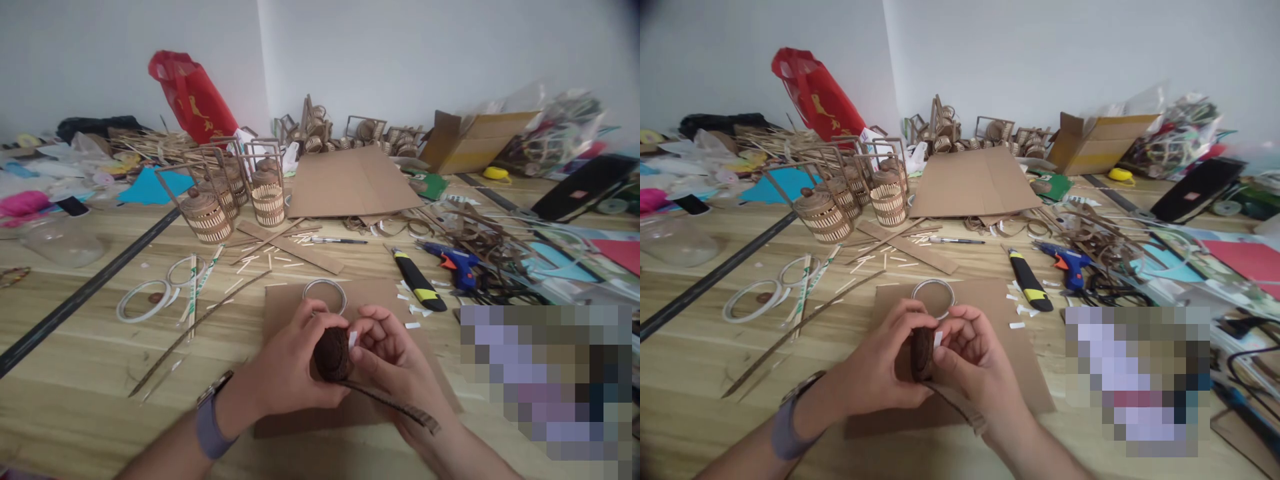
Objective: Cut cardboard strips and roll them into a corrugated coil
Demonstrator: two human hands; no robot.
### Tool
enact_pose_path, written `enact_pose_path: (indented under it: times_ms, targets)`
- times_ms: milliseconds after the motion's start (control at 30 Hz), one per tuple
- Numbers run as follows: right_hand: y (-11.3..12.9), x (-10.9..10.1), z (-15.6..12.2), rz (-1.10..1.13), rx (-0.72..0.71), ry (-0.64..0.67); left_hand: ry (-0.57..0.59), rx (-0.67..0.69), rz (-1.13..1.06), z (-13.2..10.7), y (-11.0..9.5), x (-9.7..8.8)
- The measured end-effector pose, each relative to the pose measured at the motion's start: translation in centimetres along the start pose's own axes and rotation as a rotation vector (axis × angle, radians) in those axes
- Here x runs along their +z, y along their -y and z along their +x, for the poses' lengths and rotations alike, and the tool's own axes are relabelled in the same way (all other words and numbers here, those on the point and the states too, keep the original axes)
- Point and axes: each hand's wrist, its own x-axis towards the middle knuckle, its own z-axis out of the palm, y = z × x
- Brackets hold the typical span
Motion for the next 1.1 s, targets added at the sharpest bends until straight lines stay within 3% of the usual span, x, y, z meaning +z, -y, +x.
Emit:
enact_pose_path:
  times_ms: [367, 500, 633, 833, 1100]
  targets:
    - [-1.3, -0.6, -0.2, -0.19, -0.167, 0.021, -0.104, 0.029, -0.028, -0.1, 0.5, 1.2]
    - [-1.3, -0.9, -0.4, -0.4, -0.282, 0.049, -0.111, 0.06, -0.001, -0.4, 0.4, 1.1]
    - [-1.4, -1.5, -0.7, -0.609, -0.31, -0.015, -0.126, 0.088, 0.044, -0.5, 0.3, 1.2]
    - [-0.8, -1.2, -0.7, -0.655, -0.49, -0.024, -0.117, 0.03, 0.028, -0.4, 0.3, 1.7]
    - [-0.8, -1.5, -0.2, -0.827, -0.557, -0.049, -0.113, -0.003, -0.018, -0.6, 0.2, 1.7]
